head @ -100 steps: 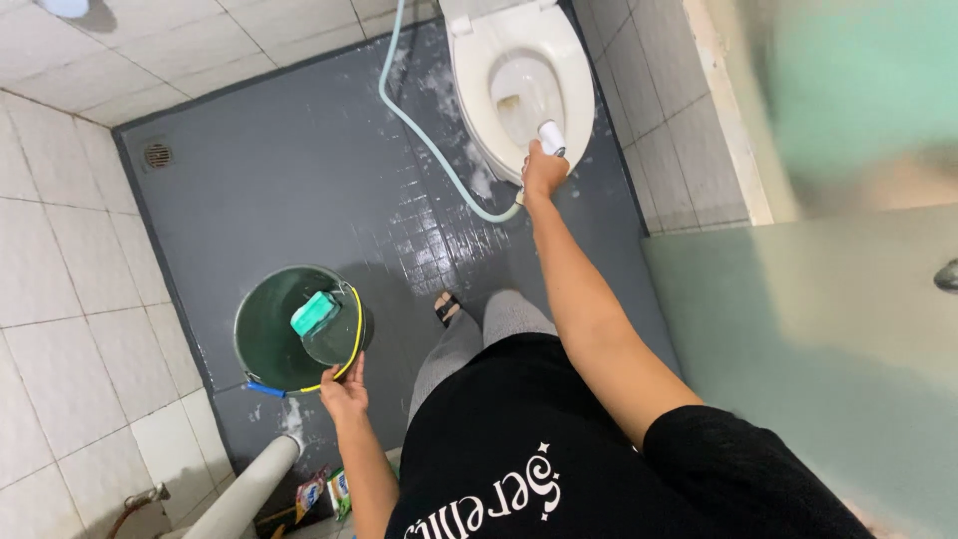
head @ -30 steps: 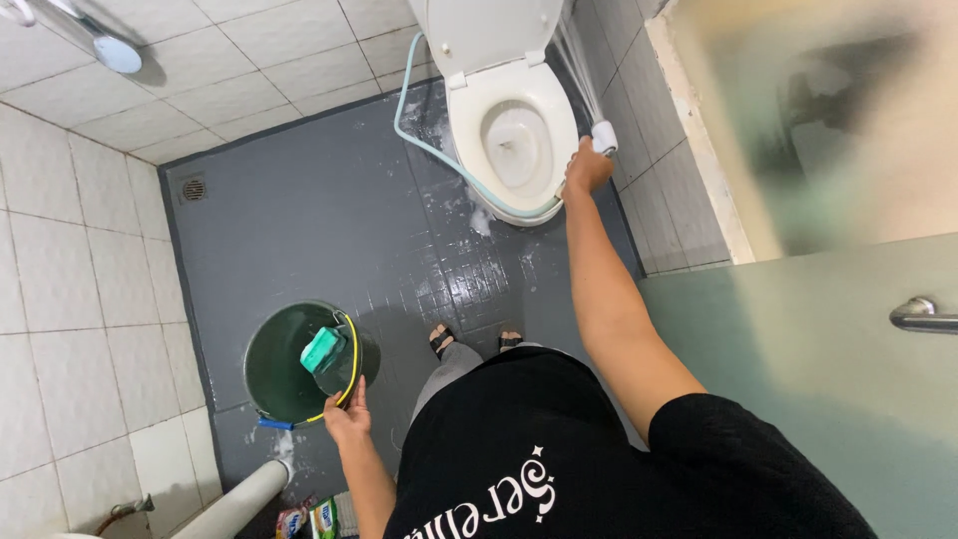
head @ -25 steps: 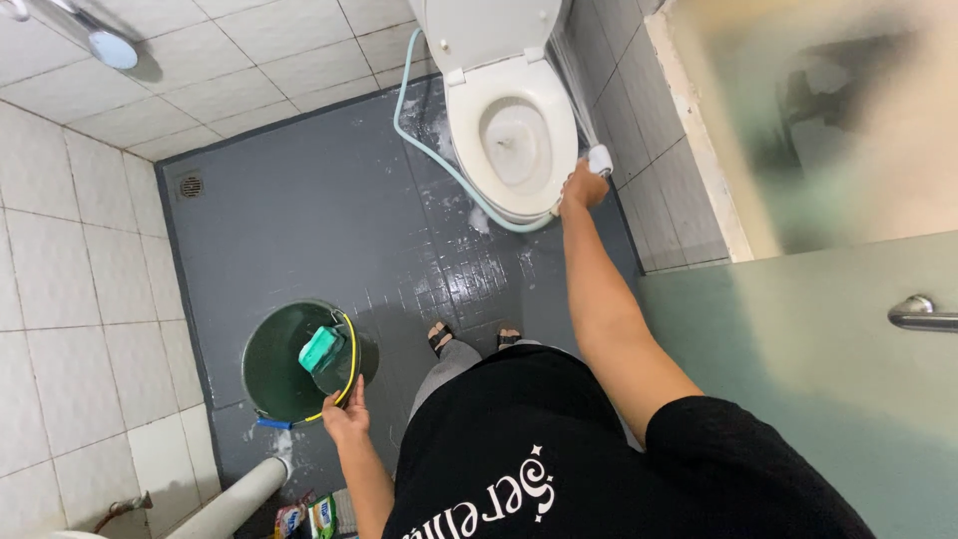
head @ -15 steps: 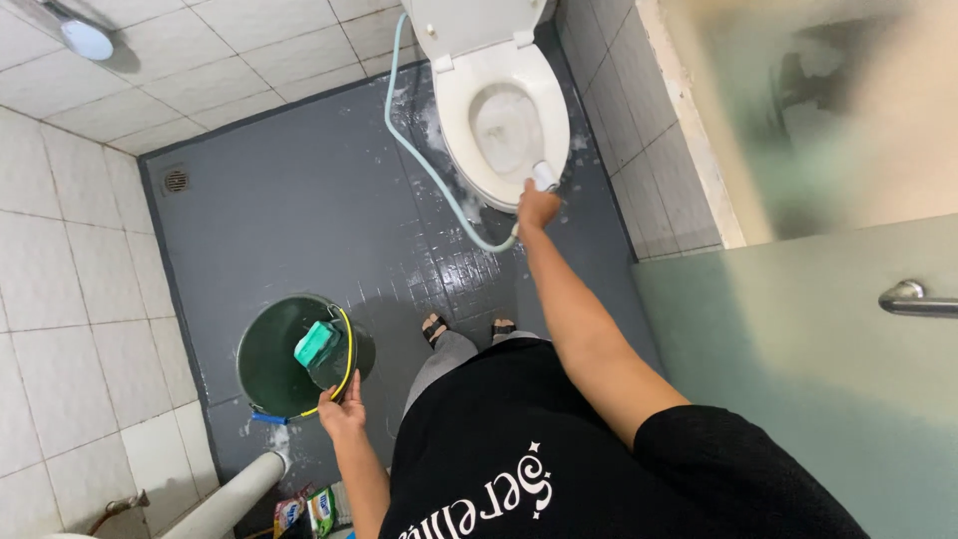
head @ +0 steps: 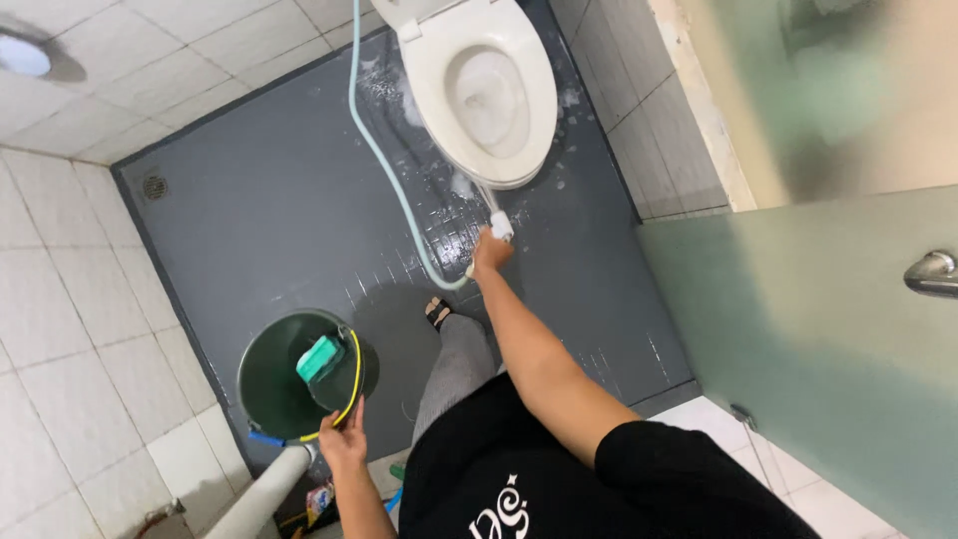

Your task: Cleaning a toilet bowl and exterior surfaces using a brush, cloth, and water spray.

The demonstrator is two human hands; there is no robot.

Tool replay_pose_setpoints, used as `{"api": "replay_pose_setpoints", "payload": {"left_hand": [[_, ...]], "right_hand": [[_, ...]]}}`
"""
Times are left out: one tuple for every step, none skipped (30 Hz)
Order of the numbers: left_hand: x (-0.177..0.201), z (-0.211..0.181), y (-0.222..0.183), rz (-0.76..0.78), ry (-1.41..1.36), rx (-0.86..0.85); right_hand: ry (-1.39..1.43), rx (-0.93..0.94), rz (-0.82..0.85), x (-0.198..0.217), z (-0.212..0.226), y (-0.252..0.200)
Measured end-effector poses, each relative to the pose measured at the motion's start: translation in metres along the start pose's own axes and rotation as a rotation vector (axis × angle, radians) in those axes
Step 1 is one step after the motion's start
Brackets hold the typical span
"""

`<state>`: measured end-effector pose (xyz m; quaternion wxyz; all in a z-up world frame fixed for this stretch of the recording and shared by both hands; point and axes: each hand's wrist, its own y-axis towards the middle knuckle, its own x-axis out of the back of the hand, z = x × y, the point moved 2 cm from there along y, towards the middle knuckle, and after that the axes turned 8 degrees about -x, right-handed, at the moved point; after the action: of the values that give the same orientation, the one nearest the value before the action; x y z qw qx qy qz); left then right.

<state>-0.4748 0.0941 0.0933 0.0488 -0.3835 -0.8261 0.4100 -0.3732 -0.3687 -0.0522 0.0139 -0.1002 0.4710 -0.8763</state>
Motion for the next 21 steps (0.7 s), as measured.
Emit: {"api": "replay_pose_setpoints", "payload": {"left_hand": [[-0.004, -0.003, -0.002, 0.003, 0.011, 0.003], [-0.005, -0.008, -0.004, -0.023, 0.018, 0.004], [-0.005, -0.013, -0.008, -0.049, 0.025, 0.005], [-0.004, -0.016, -0.007, -0.048, 0.042, 0.005], [-0.003, -0.021, -0.006, -0.081, 0.052, -0.005], [-0.003, -0.024, -0.002, -0.109, 0.06, -0.017], [-0.008, -0.029, -0.001, -0.103, 0.074, -0.018], [-0.013, -0.032, -0.001, -0.088, 0.092, -0.031], [-0.018, -0.037, -0.001, -0.074, 0.109, -0.043], [-0.023, -0.04, 0.001, -0.069, 0.121, -0.042], [-0.027, -0.043, 0.003, -0.042, 0.133, -0.043], [-0.032, -0.045, 0.005, -0.014, 0.144, -0.041], [-0.039, -0.045, 0.008, -0.009, 0.154, -0.038], [-0.042, -0.047, 0.008, -0.004, 0.149, -0.033], [-0.045, -0.049, 0.008, 0.001, 0.145, -0.028], [-0.05, -0.046, 0.006, 0.005, 0.15, -0.027], [-0.054, -0.045, 0.005, -0.005, 0.156, -0.044], [-0.061, -0.043, 0.005, -0.013, 0.156, -0.065], [-0.07, -0.043, 0.005, -0.008, 0.155, -0.067], [-0.074, -0.045, 0.001, 0.005, 0.174, -0.074], [-0.079, -0.048, -0.002, 0.018, 0.193, -0.081]], "right_hand": [[0.007, -0.006, -0.008, 0.005, -0.005, 0.004], [0.041, -0.075, 0.008, 0.011, -0.014, 0.006], [0.076, -0.145, 0.025, 0.018, -0.024, 0.009], [0.083, -0.156, 0.015, 0.023, -0.025, 0.006], [0.114, -0.234, 0.009, 0.029, -0.027, 0.002], [0.15, -0.31, 0.007, 0.031, -0.028, -0.001], [0.161, -0.318, 0.001, 0.03, -0.03, -0.001], [0.162, -0.326, 0.005, 0.029, -0.031, -0.001], [0.162, -0.333, 0.008, 0.028, -0.032, -0.002], [0.171, -0.339, 0.002, 0.025, -0.031, -0.005], [0.153, -0.355, 0.0, 0.022, -0.029, -0.008], [0.135, -0.368, -0.003, 0.021, -0.026, -0.011], [0.144, -0.372, -0.01, 0.017, -0.031, -0.005], [0.173, -0.365, -0.005, 0.018, -0.039, -0.002], [0.202, -0.357, 0.0, 0.018, -0.048, 0.0], [0.209, -0.359, -0.004, 0.02, -0.05, 0.005], [0.193, -0.345, -0.015, 0.022, -0.053, 0.009], [0.176, -0.328, -0.02, 0.019, -0.053, 0.014], [0.181, -0.327, -0.018, 0.023, -0.051, 0.021], [0.22, -0.361, -0.04, 0.03, -0.056, 0.025], [0.26, -0.395, -0.063, 0.037, -0.06, 0.028]]}}
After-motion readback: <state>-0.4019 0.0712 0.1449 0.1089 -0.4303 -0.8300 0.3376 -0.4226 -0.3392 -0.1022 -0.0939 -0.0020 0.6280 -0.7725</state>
